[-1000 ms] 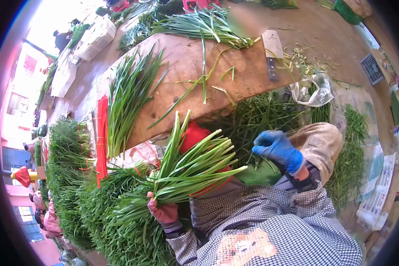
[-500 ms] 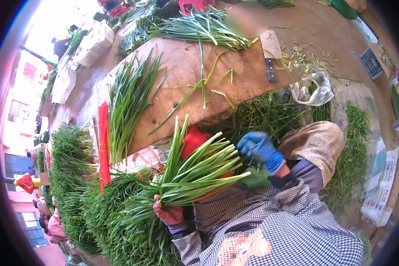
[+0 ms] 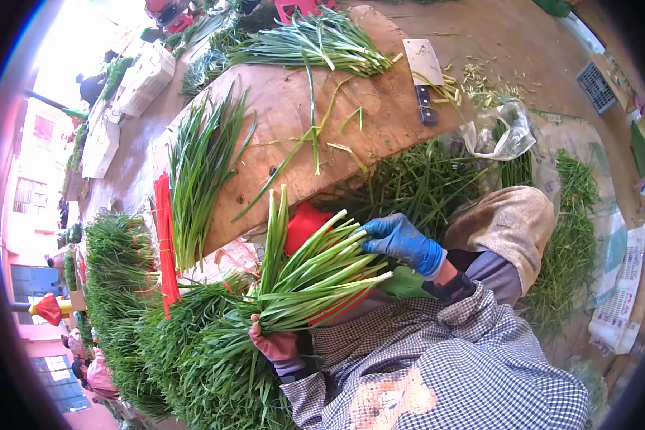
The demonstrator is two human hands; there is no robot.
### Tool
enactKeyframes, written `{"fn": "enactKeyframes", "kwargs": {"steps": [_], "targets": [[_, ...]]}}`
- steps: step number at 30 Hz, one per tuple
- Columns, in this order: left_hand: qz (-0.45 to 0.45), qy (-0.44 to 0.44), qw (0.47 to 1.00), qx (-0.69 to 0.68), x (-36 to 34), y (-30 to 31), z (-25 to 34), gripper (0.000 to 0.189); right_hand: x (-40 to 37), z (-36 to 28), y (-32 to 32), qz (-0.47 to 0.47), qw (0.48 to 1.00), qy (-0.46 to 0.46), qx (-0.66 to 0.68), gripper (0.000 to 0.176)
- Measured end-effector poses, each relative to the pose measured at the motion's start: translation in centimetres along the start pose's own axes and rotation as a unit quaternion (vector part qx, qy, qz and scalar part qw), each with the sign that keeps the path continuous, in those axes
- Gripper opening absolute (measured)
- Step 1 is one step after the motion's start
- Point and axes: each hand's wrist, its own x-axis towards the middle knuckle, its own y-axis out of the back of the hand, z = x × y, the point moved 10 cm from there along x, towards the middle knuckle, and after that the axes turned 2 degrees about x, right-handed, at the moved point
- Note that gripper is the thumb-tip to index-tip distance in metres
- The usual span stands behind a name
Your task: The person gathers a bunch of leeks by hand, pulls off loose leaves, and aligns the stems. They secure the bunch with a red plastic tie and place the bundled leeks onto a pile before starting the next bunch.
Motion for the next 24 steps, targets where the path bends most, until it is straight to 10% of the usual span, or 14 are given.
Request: {"fn": "enactKeyframes", "kwargs": {"steps": [11, 20, 24], "targets": [[0.001, -0.006, 0.999, -0.040, 0.0, 0.8, -0.2, 0.029, 0.9, -0.5, -1.7, 0.052, 0.994, -0.015, 0.095, 0.016], [-0.008, 0.002, 0.999, -0.053, 0.0, -0.5, -1.0, 0.029, -4.5, -10.9, 12.1, 0.266, 0.944, 0.194, 0.007, 0.006], [-0.001, 0.011, 1.000, -0.024, -0.1, -0.7, -1.2, 0.028, -6.0, -9.7, 13.8, 0.221, 0.968, 0.104, -0.057, 0.007]]}}
